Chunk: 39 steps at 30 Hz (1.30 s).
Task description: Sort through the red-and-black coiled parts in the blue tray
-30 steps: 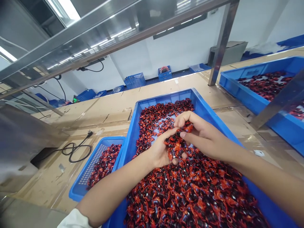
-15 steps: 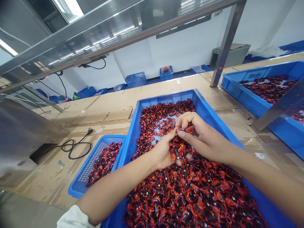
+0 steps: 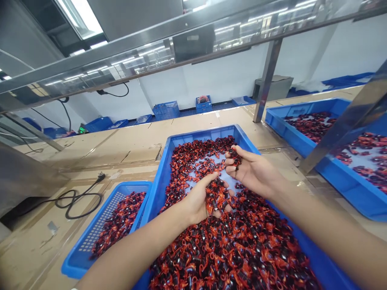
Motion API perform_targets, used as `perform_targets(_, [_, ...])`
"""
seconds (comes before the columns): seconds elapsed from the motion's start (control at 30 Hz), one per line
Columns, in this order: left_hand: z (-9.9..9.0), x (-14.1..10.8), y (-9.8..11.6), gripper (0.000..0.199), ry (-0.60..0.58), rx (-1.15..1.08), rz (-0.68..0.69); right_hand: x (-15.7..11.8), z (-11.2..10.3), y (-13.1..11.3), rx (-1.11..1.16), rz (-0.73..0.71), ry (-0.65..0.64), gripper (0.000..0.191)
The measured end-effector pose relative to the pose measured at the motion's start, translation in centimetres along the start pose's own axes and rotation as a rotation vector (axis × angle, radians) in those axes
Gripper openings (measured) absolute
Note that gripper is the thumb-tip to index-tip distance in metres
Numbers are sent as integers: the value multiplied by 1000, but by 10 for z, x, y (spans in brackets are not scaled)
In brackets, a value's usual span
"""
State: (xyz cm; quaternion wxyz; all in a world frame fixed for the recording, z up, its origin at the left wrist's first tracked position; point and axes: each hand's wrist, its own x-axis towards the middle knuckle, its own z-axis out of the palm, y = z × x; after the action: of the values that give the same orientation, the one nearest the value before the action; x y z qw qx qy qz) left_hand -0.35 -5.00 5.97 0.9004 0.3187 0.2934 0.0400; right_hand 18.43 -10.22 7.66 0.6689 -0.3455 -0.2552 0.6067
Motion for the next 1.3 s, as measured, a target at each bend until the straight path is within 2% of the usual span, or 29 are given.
perform_targets(0.2, [3, 0, -1, 47, -8, 38, -2, 3, -7, -9, 106, 88, -54, 17])
perform_targets(0.37, [4, -2, -1, 47, 9, 63, 0, 0, -10, -8, 121, 132, -213, 28])
perform_targets(0.53, [4, -1, -1, 46, 29, 64, -25, -6, -11, -9, 146, 91, -501, 46])
perform_targets(0.67, [7, -3, 0, 46, 40, 108, -26, -10, -13, -6, 205, 33, -804, 43])
perform_targets(0.77, [9, -5, 0, 45, 41, 144, -18, -12, -15, -5, 214, 46, -1021, 45])
perform_targets(0.87, [9, -6, 0, 43, 48, 152, -12, -14, -18, -8, 167, 106, -1141, 41])
perform_targets(0.97, [9, -6, -1, 40, 40, 156, -6, -14, -22, -9, 133, 140, -1155, 39])
perform_targets(1.1, [9, -4, -2, 42, -5, 167, -16, -14, -23, -7, 107, 133, -1064, 39])
perform_targets(1.2, [4, 0, -4, 45, -15, 168, -11, -19, -8, -9, 86, 141, -928, 36])
perform_targets(1.3, [-1, 7, -9, 48, -3, 124, -41, -25, 20, -16, 6, 259, -767, 24])
